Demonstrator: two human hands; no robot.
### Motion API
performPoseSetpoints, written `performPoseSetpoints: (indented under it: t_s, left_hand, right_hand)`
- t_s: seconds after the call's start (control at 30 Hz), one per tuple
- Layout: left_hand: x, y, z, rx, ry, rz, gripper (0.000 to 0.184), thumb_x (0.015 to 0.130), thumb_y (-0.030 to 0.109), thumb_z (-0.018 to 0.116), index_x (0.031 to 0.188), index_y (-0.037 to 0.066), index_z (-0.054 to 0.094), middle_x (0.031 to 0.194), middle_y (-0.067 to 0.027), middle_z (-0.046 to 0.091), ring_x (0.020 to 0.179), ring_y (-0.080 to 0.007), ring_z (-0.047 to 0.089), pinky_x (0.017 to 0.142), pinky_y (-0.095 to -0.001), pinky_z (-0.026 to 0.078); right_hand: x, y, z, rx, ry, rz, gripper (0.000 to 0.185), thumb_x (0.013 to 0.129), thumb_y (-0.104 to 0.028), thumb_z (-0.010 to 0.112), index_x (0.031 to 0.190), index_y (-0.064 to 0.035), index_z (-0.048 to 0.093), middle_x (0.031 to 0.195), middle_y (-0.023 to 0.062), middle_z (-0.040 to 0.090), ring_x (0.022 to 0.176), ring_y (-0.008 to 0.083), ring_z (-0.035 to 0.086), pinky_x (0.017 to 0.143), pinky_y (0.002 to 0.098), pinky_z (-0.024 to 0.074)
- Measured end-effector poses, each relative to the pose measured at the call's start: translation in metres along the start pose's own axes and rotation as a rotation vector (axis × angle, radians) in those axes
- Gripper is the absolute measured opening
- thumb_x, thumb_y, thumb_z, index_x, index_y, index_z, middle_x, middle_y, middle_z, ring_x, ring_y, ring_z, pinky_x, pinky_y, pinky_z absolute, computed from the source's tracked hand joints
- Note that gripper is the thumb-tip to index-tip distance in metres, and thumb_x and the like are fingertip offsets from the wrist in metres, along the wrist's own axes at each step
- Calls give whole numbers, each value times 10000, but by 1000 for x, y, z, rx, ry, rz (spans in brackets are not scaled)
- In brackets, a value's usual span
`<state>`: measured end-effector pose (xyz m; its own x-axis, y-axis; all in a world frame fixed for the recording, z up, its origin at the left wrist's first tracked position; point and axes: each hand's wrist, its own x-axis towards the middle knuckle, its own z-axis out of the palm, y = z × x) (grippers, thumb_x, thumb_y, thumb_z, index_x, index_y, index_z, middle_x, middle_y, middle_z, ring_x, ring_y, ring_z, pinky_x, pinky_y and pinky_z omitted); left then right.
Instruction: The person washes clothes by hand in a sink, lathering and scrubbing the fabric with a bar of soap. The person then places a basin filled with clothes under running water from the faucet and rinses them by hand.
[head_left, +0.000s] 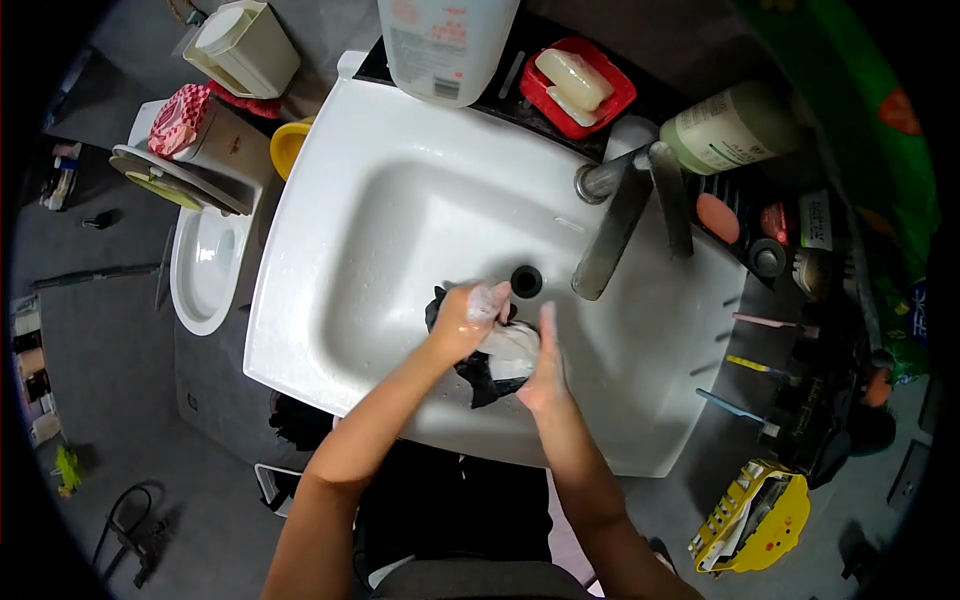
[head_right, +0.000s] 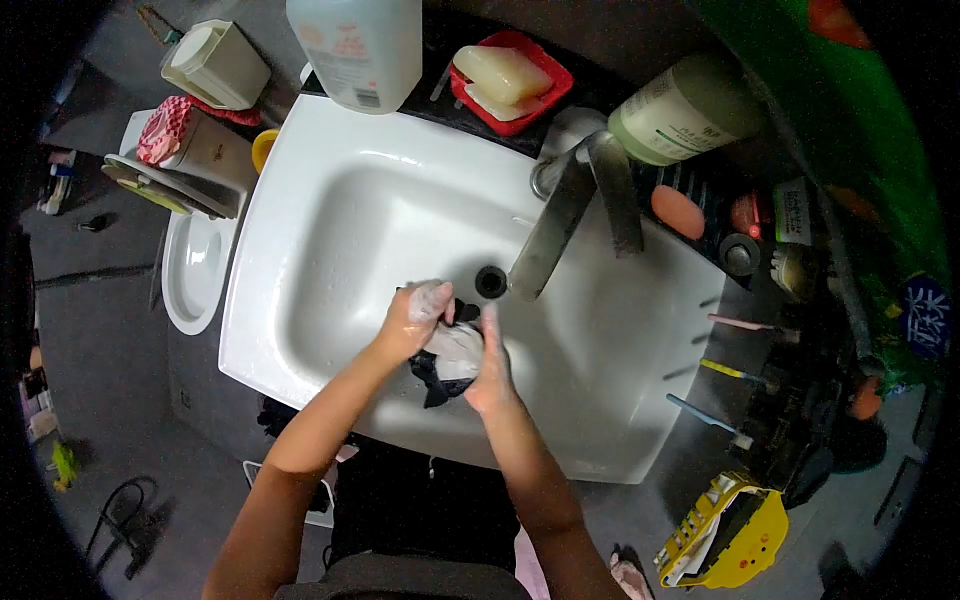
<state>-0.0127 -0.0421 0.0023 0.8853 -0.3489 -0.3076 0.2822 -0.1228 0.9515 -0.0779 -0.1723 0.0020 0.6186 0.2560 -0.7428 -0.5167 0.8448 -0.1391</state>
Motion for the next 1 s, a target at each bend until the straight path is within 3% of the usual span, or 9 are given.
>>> performPoseSetpoints:
  t_s: [0.13,0.27,0.4,0.47,0.63,0.73,0.77,0.93,1.0]
  left_hand:
    - [2,-13,-33,697,-442,71,466,809,431,555,690,-20,573,676,-140,535,675,-258,515,657,-344,418]
    - [-5,-16,-44,71,-367,-82,210,758,145,657,827,-3,525,803,-96,565,809,-175,520,740,-307,428]
    - [-15,-26,-7,-462,-97,118,310,749,-56,550,1022,18,423,962,-68,492,970,-165,475,879,-285,380]
    - [-35,-15,30,-452,118,238,318,779,105,535,1069,27,429,1015,-101,516,980,-189,488,877,-308,388]
    - [-54,5,65,436,211,740,204,661,236,691,633,79,564,580,-50,530,487,-239,533,510,-319,458]
    - [-17,-10,44,573,394,661,287,671,222,673,520,106,457,530,-47,490,380,-228,462,363,-335,365]
    - [-11,-18,42,422,392,540,274,682,213,658,526,107,459,520,-44,481,396,-222,473,366,-327,361]
    - [-46,5,70,442,392,909,251,614,182,679,515,116,459,516,-46,487,442,-211,507,388,-331,380]
    - [-29,-7,50,545,326,783,219,667,165,663,529,105,504,515,-52,505,427,-215,507,388,-323,395]
  right_hand:
    - [-1,-8,-36,-113,27,-222,234,846,-254,568,969,-58,532,963,93,571,856,221,582,740,338,485]
    - [-10,-7,-27,-136,117,-337,158,840,-189,580,922,-63,531,928,86,575,831,210,584,721,333,489]
    - [-2,0,-10,-247,188,-397,193,847,-223,573,922,-46,558,879,56,583,799,163,577,669,308,481]
    - [0,0,7,-307,276,-345,252,856,-260,561,945,-24,564,864,42,582,777,145,572,651,281,472]
    - [43,-4,-38,-78,-239,-243,207,835,-317,583,831,-111,601,700,3,567,651,121,554,583,249,430]
    - [0,23,28,-65,485,-373,287,851,-325,553,991,-77,583,842,32,589,718,139,574,656,274,460]
    - [-6,17,40,-222,475,-347,341,855,-317,545,1056,-42,548,910,51,579,752,152,578,677,291,478]
    - [22,-1,12,20,-463,-163,294,875,-311,508,980,-40,552,842,45,567,741,156,569,649,296,485]
    - [3,17,35,-75,139,-257,263,880,-312,485,864,-62,566,738,22,558,650,142,550,605,281,474]
